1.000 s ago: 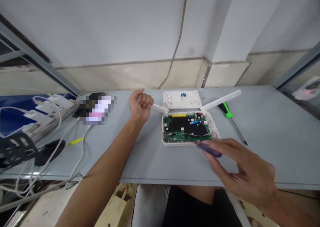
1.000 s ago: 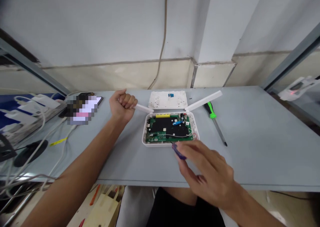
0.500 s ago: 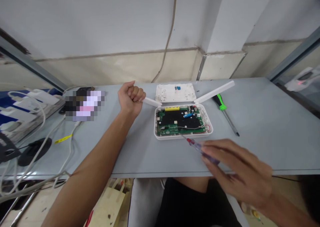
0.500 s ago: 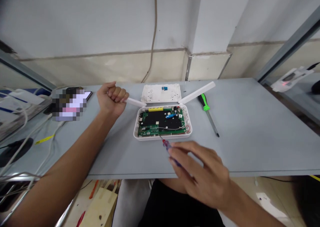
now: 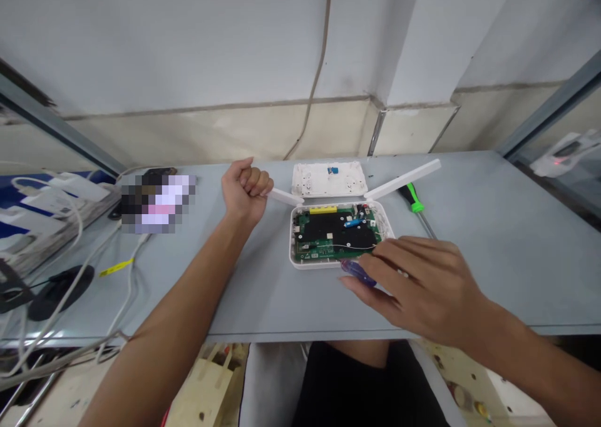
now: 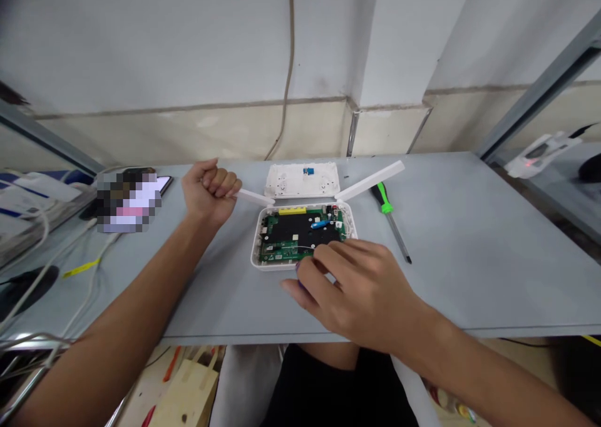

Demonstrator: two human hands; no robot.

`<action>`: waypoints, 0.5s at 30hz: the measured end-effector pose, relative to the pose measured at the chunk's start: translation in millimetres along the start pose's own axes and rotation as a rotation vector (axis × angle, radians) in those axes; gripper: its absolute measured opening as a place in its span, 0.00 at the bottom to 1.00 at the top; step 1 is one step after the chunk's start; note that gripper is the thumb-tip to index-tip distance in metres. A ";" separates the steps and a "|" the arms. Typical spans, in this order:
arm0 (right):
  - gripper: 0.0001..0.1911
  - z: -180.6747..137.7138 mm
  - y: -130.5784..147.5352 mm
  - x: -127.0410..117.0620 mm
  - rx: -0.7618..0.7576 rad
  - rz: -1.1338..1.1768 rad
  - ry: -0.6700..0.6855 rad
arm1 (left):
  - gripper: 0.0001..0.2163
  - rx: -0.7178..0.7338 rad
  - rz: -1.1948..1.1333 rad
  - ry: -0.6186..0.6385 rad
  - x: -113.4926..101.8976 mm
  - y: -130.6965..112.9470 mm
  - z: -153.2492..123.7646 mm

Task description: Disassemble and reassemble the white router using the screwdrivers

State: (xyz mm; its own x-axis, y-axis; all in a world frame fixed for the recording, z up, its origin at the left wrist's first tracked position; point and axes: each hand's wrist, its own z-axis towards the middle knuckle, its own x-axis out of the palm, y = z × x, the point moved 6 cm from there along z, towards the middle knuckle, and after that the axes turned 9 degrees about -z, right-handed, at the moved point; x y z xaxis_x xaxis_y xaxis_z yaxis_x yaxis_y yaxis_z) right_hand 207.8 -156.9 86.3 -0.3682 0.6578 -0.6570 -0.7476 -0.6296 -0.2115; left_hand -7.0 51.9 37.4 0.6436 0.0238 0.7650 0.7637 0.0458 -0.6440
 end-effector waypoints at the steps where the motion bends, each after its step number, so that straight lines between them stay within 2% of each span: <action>1: 0.10 -1.4 3.5 -1.4 -0.007 -0.031 -0.018 | 0.24 0.002 0.002 0.004 0.3 0.0 -0.5; 5: 0.09 -11.4 14.3 -9.7 0.014 -0.115 -0.116 | 0.24 0.003 0.013 0.016 1.4 0.8 -2.3; 15: 0.11 -27.2 26.0 -18.2 0.085 -0.141 -0.132 | 0.23 0.017 -0.023 -0.025 2.6 2.1 -5.6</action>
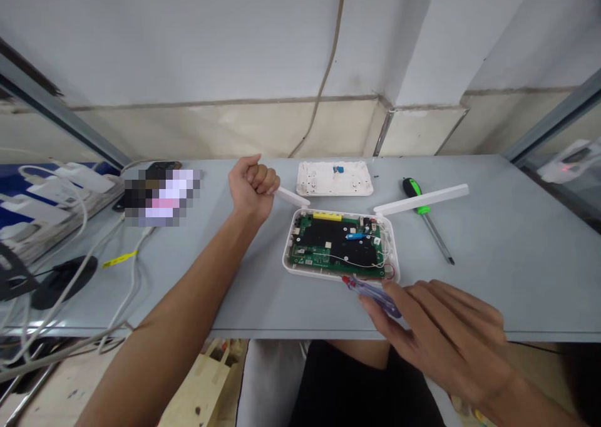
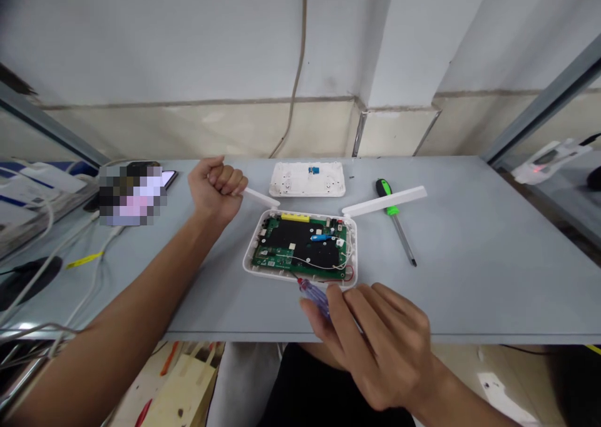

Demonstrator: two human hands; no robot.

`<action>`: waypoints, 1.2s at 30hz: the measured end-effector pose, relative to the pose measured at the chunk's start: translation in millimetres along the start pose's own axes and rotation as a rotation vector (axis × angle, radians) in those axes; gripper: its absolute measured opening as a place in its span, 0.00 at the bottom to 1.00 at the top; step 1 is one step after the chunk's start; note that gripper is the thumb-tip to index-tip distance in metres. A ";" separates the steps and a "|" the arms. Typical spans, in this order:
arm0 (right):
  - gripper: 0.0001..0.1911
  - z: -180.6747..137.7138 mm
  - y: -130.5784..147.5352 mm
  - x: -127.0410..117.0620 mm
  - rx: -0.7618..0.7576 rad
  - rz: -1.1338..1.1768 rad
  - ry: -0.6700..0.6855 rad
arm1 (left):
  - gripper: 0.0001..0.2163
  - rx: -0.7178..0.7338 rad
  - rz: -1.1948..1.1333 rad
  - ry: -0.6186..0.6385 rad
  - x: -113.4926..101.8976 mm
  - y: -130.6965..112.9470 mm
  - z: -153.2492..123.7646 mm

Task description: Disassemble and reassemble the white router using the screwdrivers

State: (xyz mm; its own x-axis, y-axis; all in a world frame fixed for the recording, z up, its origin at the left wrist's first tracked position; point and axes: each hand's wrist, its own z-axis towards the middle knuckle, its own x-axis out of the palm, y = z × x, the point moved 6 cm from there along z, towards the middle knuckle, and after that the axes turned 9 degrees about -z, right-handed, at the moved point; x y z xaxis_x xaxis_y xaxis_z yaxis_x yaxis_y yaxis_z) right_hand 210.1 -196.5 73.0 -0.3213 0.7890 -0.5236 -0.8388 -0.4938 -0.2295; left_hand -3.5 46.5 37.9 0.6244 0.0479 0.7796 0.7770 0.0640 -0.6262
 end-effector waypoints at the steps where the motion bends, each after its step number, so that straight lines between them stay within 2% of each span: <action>1: 0.12 0.7 1.2 -1.1 -0.005 -0.005 -0.006 | 0.23 0.009 -0.006 -0.010 -0.1 -0.1 -0.4; 9: 0.10 15.8 16.0 8.6 0.082 0.103 0.042 | 0.22 0.092 -0.034 -0.112 -6.1 -1.8 -0.9; 13: 0.10 19.4 27.4 12.9 0.061 0.173 0.006 | 0.23 0.125 -0.015 -0.146 -6.6 -2.4 -2.1; 15: 0.09 15.5 33.6 12.3 0.037 0.188 0.002 | 0.23 0.133 -0.014 -0.162 -6.4 -2.1 -3.2; 19: 0.04 -0.9 42.8 16.3 0.022 0.245 0.134 | 0.22 0.135 -0.029 -0.163 -6.5 -1.5 -3.3; 21: 0.05 -8.8 44.7 16.0 0.007 0.254 0.138 | 0.22 0.132 -0.035 -0.160 -7.3 -1.3 -2.3; 23: 0.08 -15.6 44.0 16.1 0.006 0.235 0.118 | 0.21 0.138 -0.038 -0.155 -7.9 -1.7 -1.1; 26: 0.11 -26.0 38.1 18.3 0.084 0.194 0.095 | 0.22 0.144 -0.031 -0.161 -8.6 -1.9 -0.4; 31: 0.12 -36.9 35.2 25.3 0.144 0.137 0.176 | 0.22 0.156 -0.043 -0.180 -9.2 -2.8 -0.4; 33: 0.12 -36.0 31.0 21.8 0.190 0.135 0.149 | 0.21 0.164 -0.059 -0.179 -9.6 -3.4 0.2; 36: 0.12 -39.8 17.5 4.2 0.278 0.176 0.060 | 0.21 0.159 -0.062 -0.175 -11.2 -3.3 1.8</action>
State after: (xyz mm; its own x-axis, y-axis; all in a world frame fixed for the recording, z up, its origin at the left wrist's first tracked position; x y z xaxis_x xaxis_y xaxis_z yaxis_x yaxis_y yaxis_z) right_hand 211.6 -216.4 34.2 -0.4522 0.6734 -0.5848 -0.8633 -0.4952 0.0973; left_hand -13.2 47.6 31.2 0.5419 0.2106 0.8137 0.7822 0.2280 -0.5799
